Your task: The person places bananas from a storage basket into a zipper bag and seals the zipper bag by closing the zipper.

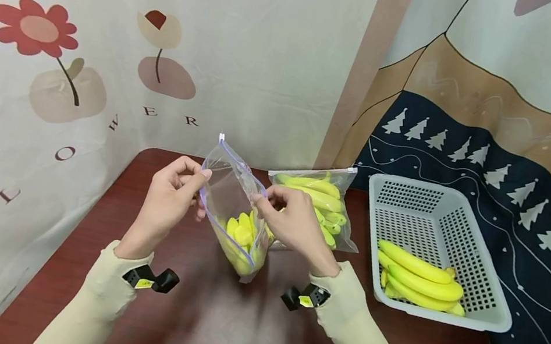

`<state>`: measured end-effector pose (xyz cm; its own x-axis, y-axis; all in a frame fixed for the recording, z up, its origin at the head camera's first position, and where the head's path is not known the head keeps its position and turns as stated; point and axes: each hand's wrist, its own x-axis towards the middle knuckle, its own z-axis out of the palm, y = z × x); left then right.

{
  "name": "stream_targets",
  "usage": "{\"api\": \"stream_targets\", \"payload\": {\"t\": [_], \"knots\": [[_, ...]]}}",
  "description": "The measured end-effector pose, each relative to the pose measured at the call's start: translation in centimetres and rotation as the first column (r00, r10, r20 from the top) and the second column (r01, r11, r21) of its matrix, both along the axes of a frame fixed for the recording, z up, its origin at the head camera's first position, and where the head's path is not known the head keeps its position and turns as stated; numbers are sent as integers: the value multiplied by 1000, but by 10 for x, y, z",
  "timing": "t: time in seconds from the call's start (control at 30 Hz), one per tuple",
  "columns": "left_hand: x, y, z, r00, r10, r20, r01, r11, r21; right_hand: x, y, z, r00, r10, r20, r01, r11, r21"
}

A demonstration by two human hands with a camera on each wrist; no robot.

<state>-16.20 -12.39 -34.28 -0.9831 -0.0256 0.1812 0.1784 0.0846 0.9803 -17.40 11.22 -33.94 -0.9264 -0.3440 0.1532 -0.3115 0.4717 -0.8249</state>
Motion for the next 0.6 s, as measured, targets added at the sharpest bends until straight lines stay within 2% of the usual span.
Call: {"api": "stream_targets", "payload": {"t": [0.1, 0.17, 0.23, 0.3, 0.37, 0.43, 0.5, 0.6], "knots": [[-1, -5, 0, 999, 15, 52, -16, 1000, 16, 5, 2, 8, 999, -13, 43, 7, 990, 143], [-1, -5, -2, 997, 15, 81, -17, 999, 28, 12, 7, 12, 994, -13, 104, -14, 965, 262], [-2, -6, -3, 995, 12, 95, -16, 999, 35, 18, 13, 16, 985, 19, 170, -78, 933, 350], [-3, -6, -3, 996, 15, 91, -18, 999, 32, 20, 16, 17, 974, 71, 215, -147, 921, 362], [-4, -5, -3, 997, 21, 75, -23, 1000, 21, 18, 17, 17, 961, 139, 240, -208, 932, 295], [-5, -4, -3, 997, 31, 63, -32, 999, 16, 14, 15, 16, 944, 187, 272, -232, 962, 144], [-7, -4, -4, 997, 39, 61, -40, 999, 17, 9, 14, 16, 935, 193, 299, -202, 979, -1], [-8, -2, -4, 995, 43, 87, -45, 999, 20, 3, 11, 17, 919, 190, 346, -149, 979, -142]]}}
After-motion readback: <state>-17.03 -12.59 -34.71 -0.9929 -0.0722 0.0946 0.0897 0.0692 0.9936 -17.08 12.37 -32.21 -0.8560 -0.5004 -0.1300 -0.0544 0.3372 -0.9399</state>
